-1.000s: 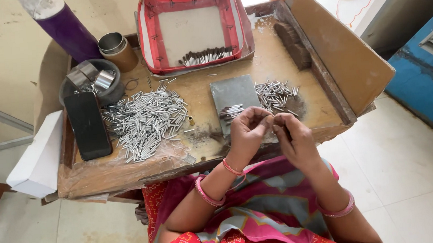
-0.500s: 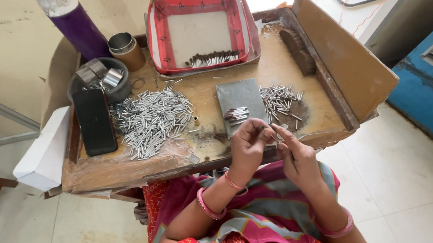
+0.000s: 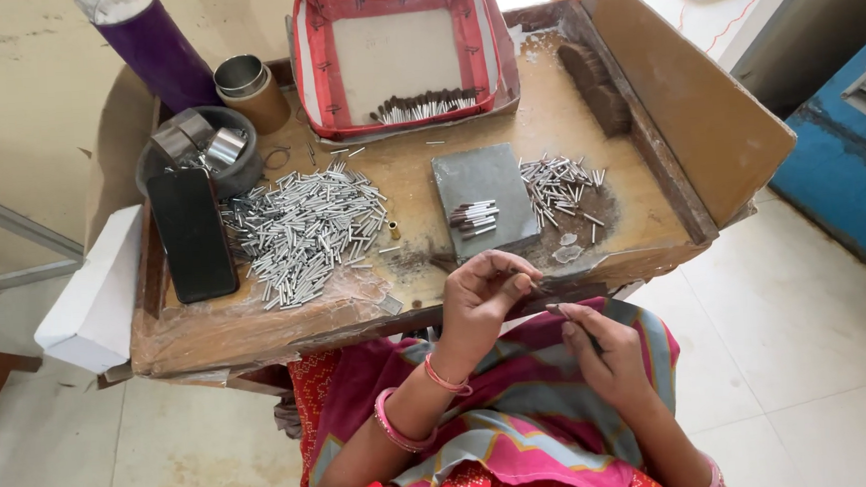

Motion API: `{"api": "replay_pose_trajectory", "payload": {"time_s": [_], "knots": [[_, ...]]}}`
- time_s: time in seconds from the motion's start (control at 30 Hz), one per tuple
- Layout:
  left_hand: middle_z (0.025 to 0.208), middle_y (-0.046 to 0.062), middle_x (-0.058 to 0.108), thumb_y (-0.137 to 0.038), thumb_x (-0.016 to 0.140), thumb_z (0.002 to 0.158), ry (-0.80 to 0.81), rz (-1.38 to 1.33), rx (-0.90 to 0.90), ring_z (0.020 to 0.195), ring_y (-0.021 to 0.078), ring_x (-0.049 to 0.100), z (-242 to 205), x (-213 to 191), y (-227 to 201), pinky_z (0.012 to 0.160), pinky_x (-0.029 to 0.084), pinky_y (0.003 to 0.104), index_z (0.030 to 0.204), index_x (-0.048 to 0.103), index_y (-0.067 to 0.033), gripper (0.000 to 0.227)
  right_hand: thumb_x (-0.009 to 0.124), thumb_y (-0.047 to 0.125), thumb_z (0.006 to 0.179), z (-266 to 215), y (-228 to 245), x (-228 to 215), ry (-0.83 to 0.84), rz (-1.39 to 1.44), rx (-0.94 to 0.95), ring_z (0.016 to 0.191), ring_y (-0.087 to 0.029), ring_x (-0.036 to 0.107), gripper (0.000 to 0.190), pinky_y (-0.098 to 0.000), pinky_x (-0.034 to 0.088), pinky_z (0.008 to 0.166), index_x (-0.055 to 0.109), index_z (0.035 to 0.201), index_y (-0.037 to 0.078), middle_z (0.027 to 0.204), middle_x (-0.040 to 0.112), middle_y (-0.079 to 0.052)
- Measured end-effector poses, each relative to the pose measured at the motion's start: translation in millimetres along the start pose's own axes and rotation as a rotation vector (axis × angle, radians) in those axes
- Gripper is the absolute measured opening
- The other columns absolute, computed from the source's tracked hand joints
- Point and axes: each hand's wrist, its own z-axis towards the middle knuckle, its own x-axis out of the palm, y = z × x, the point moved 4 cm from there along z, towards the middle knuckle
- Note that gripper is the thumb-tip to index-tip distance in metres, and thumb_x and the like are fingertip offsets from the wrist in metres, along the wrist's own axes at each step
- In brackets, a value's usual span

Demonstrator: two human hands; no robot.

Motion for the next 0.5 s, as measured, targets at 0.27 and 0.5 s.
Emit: {"api": "replay_pose_trajectory", "payload": {"time_s": [0.27,0.5], "knots": [[0.102,0.006,0.066,0.013,0.064,0.097,0.254,0.113,0.018,0.094,0.0112,0.065,-22,25,1,0.087,0.055,0.024,0.105,0.068,0.0044,0.012,0.071,0.001,0.091,2,31,-7,-0.162,-0.060,0.038,0.061,-0.005,0.050,0.010,-0.0225,0.041,0.055,0.070,0.100,0.002,0.068,0.057,0.000],[0.093,0.005,0.072,0.011,0.062,0.098,0.206,0.189,-0.051,0.088,0.0082,0.066,-26,15,0,0.081,0.056,0.023,0.101,0.065,0.0035,0.008,0.072,-0.002,0.088,-4,33,4,-0.204,-0.084,0.009,0.053,-0.003,0.042,0.008,-0.0226,0.035,0.048,0.067,0.090,0.003,0.062,0.048,0.003]]}}
